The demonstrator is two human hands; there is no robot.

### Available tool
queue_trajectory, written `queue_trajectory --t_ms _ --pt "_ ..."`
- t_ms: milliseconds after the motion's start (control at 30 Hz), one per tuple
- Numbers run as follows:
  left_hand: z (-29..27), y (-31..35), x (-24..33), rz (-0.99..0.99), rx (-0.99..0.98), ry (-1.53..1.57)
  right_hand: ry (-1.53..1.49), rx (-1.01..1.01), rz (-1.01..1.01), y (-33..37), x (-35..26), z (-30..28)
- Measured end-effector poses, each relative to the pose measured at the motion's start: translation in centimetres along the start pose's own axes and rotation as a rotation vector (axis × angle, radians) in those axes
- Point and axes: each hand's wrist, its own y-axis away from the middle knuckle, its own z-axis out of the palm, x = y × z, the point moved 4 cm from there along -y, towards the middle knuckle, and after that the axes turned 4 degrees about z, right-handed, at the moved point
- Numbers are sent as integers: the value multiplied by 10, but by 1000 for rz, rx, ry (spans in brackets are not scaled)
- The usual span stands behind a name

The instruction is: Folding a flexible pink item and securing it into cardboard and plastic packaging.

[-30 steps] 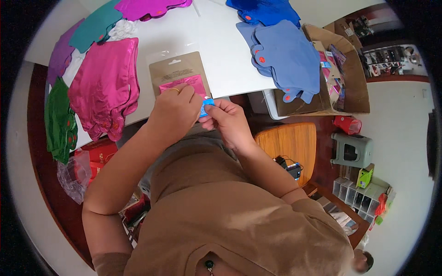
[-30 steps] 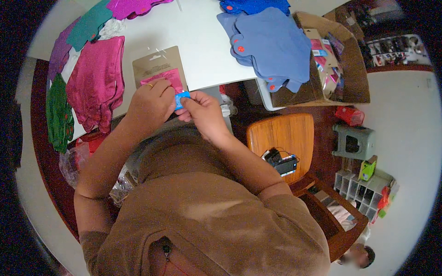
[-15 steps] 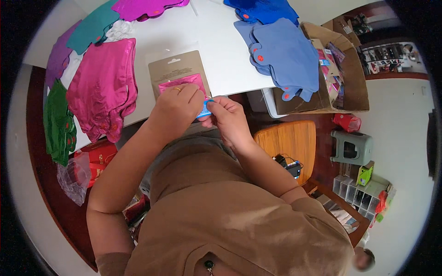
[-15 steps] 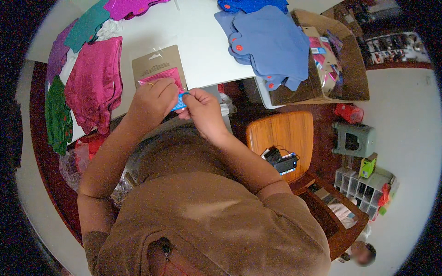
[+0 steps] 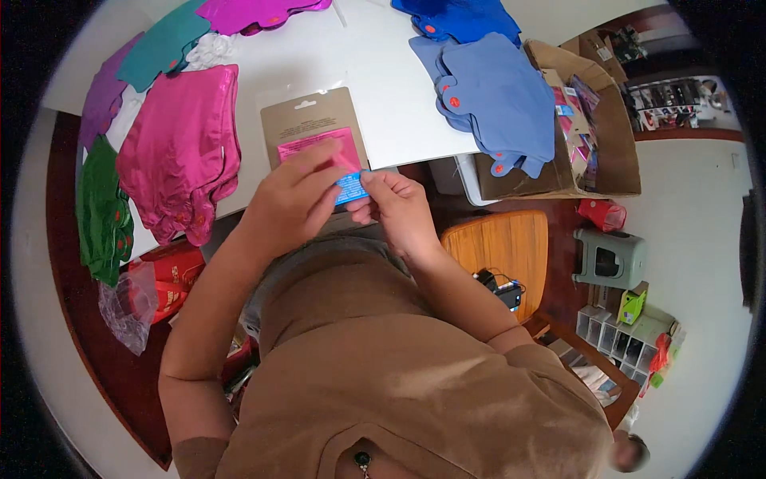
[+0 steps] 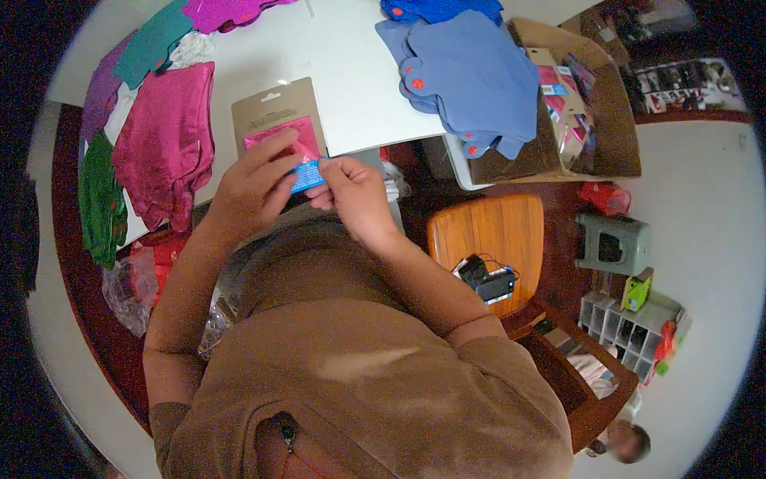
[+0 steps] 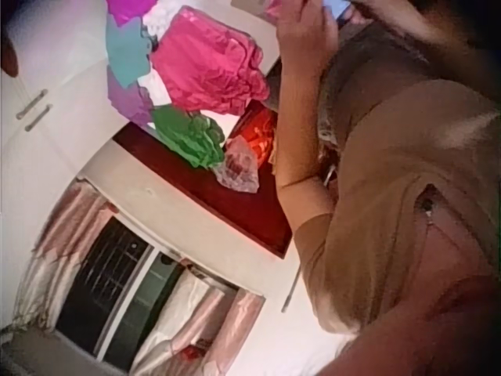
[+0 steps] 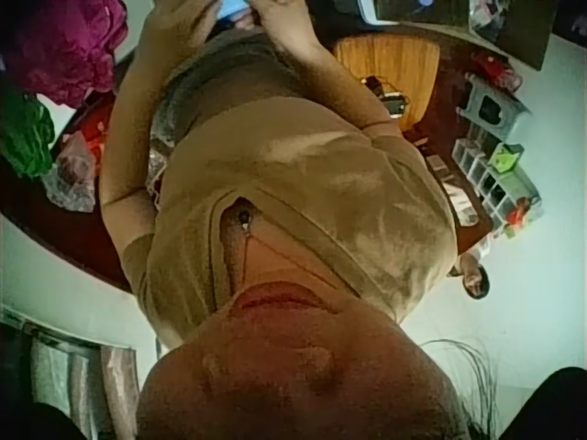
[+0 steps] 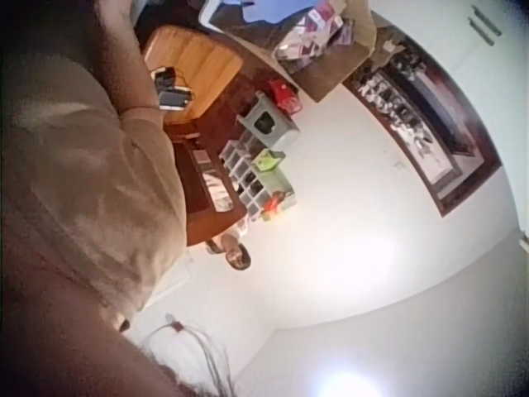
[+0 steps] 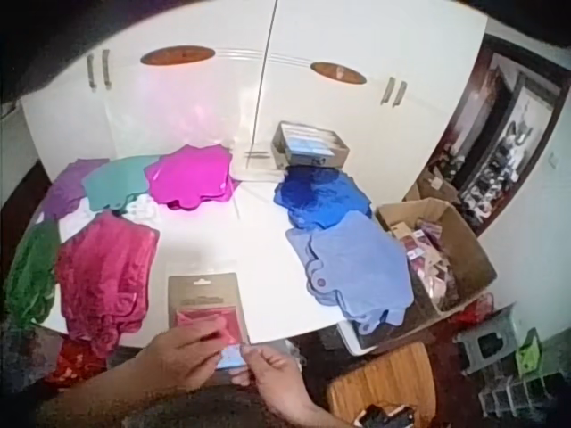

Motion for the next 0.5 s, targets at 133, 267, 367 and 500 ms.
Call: queue_trajectory --t_ms 133,267,367,500 --pt "-30 43 13 -314 280 -73 -8 -7 -9 1 0 0" --pt "7 119 6 -1127 389 588 9 -14 -4 0 -1 1" --pt "24 101 11 -1383 546 1166 57 -20 -4 0 -1 -1" --pt "39 90 5 -1320 517 1447 62 2 -18 3 -5 1"
